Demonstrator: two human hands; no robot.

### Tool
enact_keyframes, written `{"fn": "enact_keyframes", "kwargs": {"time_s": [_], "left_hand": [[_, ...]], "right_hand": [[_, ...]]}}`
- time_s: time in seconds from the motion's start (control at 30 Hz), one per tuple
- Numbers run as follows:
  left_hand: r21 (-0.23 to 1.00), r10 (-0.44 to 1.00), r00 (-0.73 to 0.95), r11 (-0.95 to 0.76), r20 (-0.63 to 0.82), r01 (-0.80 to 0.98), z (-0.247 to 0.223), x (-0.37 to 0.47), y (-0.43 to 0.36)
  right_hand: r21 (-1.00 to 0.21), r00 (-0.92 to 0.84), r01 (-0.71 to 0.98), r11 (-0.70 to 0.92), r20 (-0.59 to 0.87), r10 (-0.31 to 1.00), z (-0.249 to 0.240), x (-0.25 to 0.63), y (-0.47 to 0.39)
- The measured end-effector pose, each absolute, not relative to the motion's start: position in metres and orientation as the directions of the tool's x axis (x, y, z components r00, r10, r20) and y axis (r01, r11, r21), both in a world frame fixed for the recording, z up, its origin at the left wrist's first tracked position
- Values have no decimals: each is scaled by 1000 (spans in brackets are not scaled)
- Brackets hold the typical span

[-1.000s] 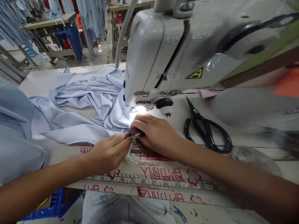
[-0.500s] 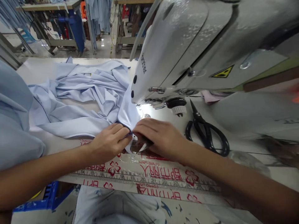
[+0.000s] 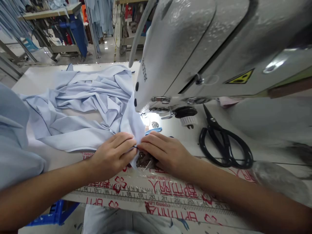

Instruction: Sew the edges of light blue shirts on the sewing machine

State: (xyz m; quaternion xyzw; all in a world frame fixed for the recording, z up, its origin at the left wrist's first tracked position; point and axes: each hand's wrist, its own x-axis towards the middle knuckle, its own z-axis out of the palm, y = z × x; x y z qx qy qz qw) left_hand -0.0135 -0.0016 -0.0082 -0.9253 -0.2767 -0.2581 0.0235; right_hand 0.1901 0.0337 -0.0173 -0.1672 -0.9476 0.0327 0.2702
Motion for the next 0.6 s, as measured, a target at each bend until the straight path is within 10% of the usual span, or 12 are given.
{"fn": "enact_keyframes", "kwargs": {"time_s": [0.43, 0.6], "left_hand": [[52, 497, 741, -844, 452, 534, 1, -11, 14], [-160, 527, 696, -729, 488, 665, 10, 0, 18]], "right_hand": [[-153, -816, 339, 928, 443, 371, -17, 196, 31], [-164, -846, 321, 933, 393, 360, -15, 199, 32]]}}
